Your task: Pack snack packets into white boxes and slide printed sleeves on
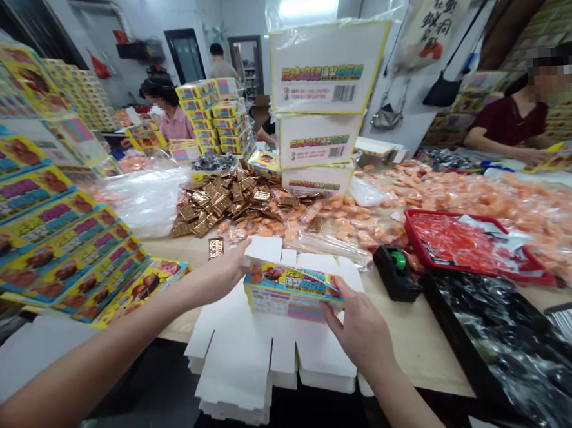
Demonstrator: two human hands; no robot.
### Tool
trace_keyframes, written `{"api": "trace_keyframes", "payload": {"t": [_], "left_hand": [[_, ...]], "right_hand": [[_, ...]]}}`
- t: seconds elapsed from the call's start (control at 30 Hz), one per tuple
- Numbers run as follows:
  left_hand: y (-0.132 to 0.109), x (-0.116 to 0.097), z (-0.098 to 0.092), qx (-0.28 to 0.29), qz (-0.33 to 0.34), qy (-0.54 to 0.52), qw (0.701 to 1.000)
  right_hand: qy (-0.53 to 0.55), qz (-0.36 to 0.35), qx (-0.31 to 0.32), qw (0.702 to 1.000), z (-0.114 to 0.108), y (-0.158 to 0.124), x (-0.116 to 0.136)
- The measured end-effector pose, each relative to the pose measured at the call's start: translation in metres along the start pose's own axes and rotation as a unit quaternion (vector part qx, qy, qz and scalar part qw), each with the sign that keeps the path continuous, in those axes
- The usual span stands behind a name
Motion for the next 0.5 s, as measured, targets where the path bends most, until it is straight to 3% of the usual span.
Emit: {"api": "trace_keyframes", "payload": {"t": [0.17,0.33,0.4,0.5], "left_hand": [[0.007,0.009,0.001,-0.022,-0.023,-0.011,0.999],[0.010,-0.001,0.000,-0.037,-0.026,0.001,0.999],[0.001,-0.009,0.008,-0.051,0.019,0.015,0.998],[-0.022,-0.017,0.036,-0.039,0.164,0.031,0.985]], "right_hand": [[-0.012,0.008,0.008,1.000,0.000,0.002,0.000],[-0.008,0.009,-0.009,1.000,0.000,0.003,0.004],[0.009,0.021,-0.015,1.000,0.001,0.000,0.001],[0.111,0.050,0.003,0.993,0.006,-0.010,-0.013]]}}
Point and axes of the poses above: each hand's wrist, its own y-axis towards the middle knuckle, its own z-axis out of the palm, x = y × z, the point moved 7 cm from there along y, towards the middle knuckle, and after that the axes turned 13 degrees about x, right-handed, at the moved point
